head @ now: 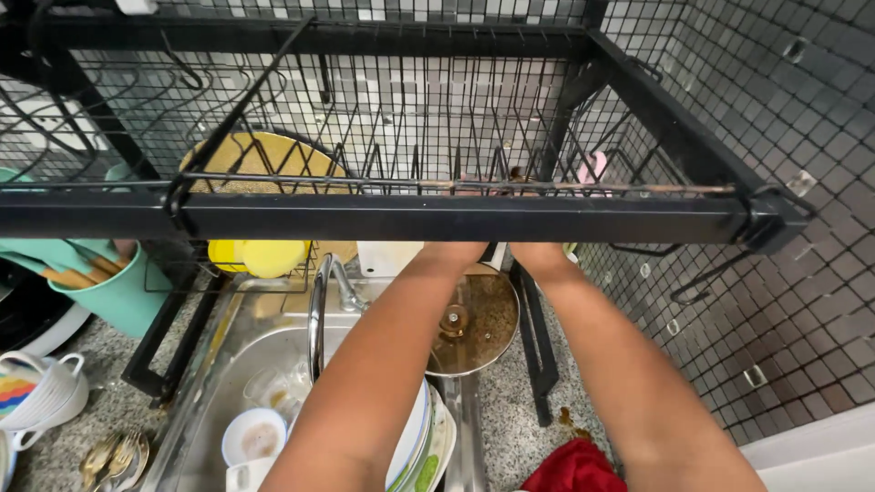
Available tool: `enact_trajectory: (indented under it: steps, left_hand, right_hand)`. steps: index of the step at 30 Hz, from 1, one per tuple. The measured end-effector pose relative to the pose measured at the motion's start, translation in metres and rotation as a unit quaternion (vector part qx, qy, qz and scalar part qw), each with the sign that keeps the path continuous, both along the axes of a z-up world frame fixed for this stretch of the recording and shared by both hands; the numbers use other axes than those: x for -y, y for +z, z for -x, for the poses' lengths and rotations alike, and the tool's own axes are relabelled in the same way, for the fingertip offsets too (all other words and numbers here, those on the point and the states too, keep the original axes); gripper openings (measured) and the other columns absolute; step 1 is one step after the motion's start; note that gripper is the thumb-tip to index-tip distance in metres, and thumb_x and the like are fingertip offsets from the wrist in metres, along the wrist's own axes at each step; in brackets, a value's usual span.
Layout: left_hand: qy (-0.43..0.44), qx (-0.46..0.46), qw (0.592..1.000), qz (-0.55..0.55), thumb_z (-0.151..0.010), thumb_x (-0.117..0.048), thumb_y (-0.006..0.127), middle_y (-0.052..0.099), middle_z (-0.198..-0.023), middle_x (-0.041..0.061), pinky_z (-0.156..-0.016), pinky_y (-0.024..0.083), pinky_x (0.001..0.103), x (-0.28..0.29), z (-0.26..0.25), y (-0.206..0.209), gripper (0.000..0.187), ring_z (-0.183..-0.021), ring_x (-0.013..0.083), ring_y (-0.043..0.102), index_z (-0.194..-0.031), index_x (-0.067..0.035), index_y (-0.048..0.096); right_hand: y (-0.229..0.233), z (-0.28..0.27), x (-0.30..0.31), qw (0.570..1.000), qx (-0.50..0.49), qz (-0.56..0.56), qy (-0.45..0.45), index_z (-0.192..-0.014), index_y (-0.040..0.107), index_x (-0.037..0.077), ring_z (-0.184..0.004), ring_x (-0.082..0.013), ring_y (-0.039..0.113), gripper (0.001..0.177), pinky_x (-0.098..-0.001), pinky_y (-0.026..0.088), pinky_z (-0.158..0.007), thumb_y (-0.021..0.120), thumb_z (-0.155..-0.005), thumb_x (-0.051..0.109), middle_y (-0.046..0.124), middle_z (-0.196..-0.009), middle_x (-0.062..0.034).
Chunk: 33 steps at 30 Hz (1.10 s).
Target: Washing and rinsing various plates, cutlery, and kitchenware in a sink.
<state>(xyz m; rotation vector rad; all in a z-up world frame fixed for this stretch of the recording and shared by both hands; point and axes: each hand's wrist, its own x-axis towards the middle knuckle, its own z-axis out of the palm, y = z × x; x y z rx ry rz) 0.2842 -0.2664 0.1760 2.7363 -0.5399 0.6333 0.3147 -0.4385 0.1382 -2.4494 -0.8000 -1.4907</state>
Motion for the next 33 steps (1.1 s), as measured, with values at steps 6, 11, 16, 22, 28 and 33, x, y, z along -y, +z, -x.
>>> enact_trajectory:
  steps: [6, 11, 16, 22, 28, 33]
  left_hand:
    - [0.018, 0.081, 0.997, 0.0, -0.104, -0.033, 0.044, 0.037, -0.161, 0.016, -0.123, 0.019, 0.056, 0.003, 0.027, -0.002, 0.05, -0.15, 0.0325, 0.033, -0.151, -0.018, 0.045]
    - [0.054, 0.244, 0.968, -0.024, -0.102, -0.033, 0.051, 0.039, -0.159, 0.019, -0.122, 0.019, 0.062, 0.004, 0.044, 0.002, 0.057, -0.15, 0.0421, 0.035, -0.153, -0.009, 0.044]
    - [0.058, 0.322, 0.945, -0.023, -0.106, -0.032, 0.049, 0.042, -0.162, 0.017, -0.121, 0.023, 0.06, -0.001, 0.067, 0.021, 0.058, -0.151, 0.0354, 0.039, -0.158, -0.008, 0.042]
    - [0.036, 0.254, 0.963, 0.079, -0.102, -0.033, 0.05, 0.047, -0.156, 0.015, -0.121, 0.028, 0.057, -0.001, 0.077, 0.029, 0.063, -0.148, 0.033, 0.045, -0.156, -0.002, 0.042]
    - [0.129, 0.453, 0.882, -0.003, -0.11, -0.028, 0.055, 0.058, -0.148, 0.011, -0.119, 0.039, 0.049, 0.003, 0.023, -0.012, 0.045, -0.14, 0.0246, 0.054, -0.15, -0.007, 0.055]
    - [0.064, 0.422, 0.901, 0.08, -0.106, -0.027, 0.06, 0.061, -0.138, 0.016, -0.105, 0.044, 0.05, 0.003, 0.033, 0.017, 0.047, -0.125, 0.032, 0.059, -0.146, -0.001, 0.057]
  right_hand:
    - [-0.047, -0.033, -0.001, 0.921, -0.207, -0.199, 0.263, -0.114, 0.058, 0.005, -0.102, -0.0205, 0.059, 0.016, -0.0338, 0.05, -0.094, 0.053, -0.107, 0.019, 0.061, -0.109, -0.0084]
    - [-0.044, -0.009, -0.012, 0.782, -0.346, -0.367, 0.367, -0.125, 0.059, 0.003, -0.106, -0.0191, 0.057, 0.026, -0.0322, 0.05, -0.095, 0.045, -0.115, 0.021, 0.063, -0.117, -0.0089]
    - [0.033, 0.068, -0.027, 0.985, -0.078, -0.098, 0.116, -0.134, 0.055, 0.0, -0.102, -0.0366, 0.062, 0.043, -0.0458, 0.05, -0.087, 0.062, -0.097, 0.021, 0.064, -0.115, -0.0222]
    - [0.001, 0.043, -0.02, 0.951, -0.187, -0.175, 0.172, -0.129, 0.059, 0.004, -0.098, -0.031, 0.067, 0.028, -0.0427, 0.053, -0.083, 0.06, -0.105, 0.02, 0.067, -0.108, -0.0163]
    - [-0.015, 0.038, -0.018, 0.995, -0.074, -0.052, -0.036, -0.119, 0.064, 0.003, -0.09, -0.0246, 0.067, 0.023, -0.0369, 0.054, -0.077, 0.056, -0.107, 0.02, 0.069, -0.104, -0.014]
    - [-0.061, 0.002, 0.0, 0.99, -0.009, 0.056, -0.125, -0.125, 0.061, 0.002, -0.096, -0.0238, 0.064, 0.026, -0.0359, 0.053, -0.082, 0.051, -0.108, 0.02, 0.065, -0.111, -0.0134]
